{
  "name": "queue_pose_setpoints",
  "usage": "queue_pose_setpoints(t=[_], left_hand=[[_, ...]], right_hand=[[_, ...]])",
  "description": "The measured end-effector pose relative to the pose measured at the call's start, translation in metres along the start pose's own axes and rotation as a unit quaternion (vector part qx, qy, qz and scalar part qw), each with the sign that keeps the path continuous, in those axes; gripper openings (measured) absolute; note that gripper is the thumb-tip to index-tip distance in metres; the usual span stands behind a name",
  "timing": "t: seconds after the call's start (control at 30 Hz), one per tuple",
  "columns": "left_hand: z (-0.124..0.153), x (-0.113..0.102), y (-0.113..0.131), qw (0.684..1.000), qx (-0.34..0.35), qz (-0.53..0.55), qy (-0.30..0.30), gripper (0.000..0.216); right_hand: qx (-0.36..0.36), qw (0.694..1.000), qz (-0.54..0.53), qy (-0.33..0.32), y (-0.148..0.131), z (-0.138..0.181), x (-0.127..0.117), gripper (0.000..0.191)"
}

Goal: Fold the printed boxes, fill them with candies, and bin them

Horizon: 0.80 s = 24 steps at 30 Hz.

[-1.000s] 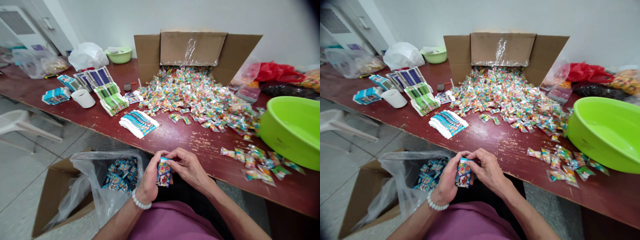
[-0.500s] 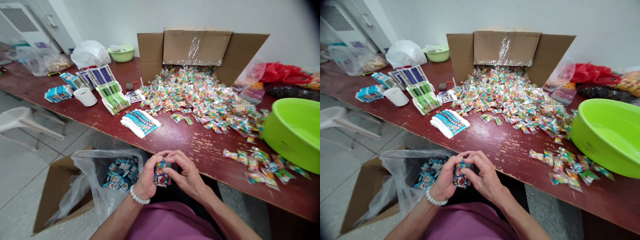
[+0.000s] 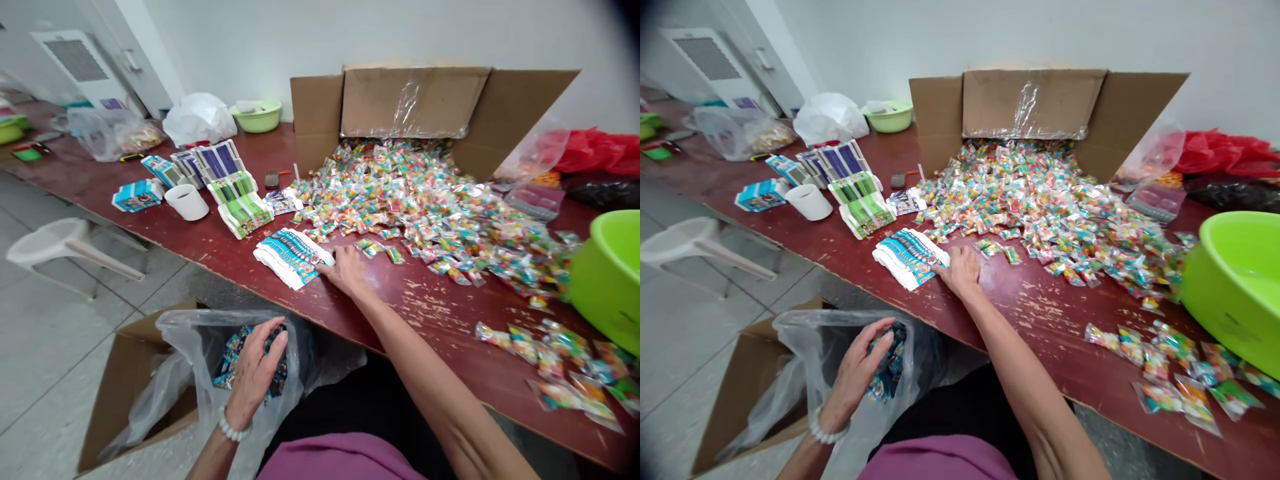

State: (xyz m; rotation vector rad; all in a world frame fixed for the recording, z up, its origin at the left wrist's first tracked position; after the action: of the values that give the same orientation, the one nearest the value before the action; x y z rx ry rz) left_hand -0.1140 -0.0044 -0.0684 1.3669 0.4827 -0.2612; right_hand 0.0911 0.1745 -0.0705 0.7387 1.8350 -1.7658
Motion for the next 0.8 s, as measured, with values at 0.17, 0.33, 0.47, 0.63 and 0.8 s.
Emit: queue_pose_setpoints(t=[0.17,0.33,0.47,0.63,0.8], left_hand=[[-0.015,0.007,0.006,0.999,0.023,0.031,0.03,0.032],[-0.028,0.003,0.014,0.992,0.073,-0.002,0.098,0.039],[-0.036,-0.004,0.037,0.987,0.075,0.095,0.109,0.053],[-0.017,0.025,0.06,0.842,-0.096,0.381,-0.369,0.062],[0.009,0.054,0.063,0.745,-0.135,0.471,-0.452,0.059]], right_hand=[[0.047,0.998,-0.016,0.036,0.004,0.003,0.015,0.035],[0.048,0.99,-0.135,-0.01,0.008,0.007,-0.003,0.023],[0.012,0.966,-0.241,-0.091,0.006,0.03,-0.036,0.032],[-0.008,0.845,-0.441,-0.303,-0.008,0.084,-0.064,0.028],[0.012,0.825,-0.474,-0.307,-0.017,0.112,-0.073,0.027]])
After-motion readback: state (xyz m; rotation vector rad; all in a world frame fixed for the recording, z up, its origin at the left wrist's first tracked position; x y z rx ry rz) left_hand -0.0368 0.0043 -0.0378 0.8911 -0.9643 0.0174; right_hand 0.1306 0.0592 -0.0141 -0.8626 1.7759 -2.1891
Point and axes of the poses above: each hand's wrist, its own z-axis away from the middle knuckle, its own x-axis out of the palm, y = z × x, the point moved 1 cm from there along -z, towards the middle knuckle, and after that the axes turned 1 degree about x, right-handed, at the moved point
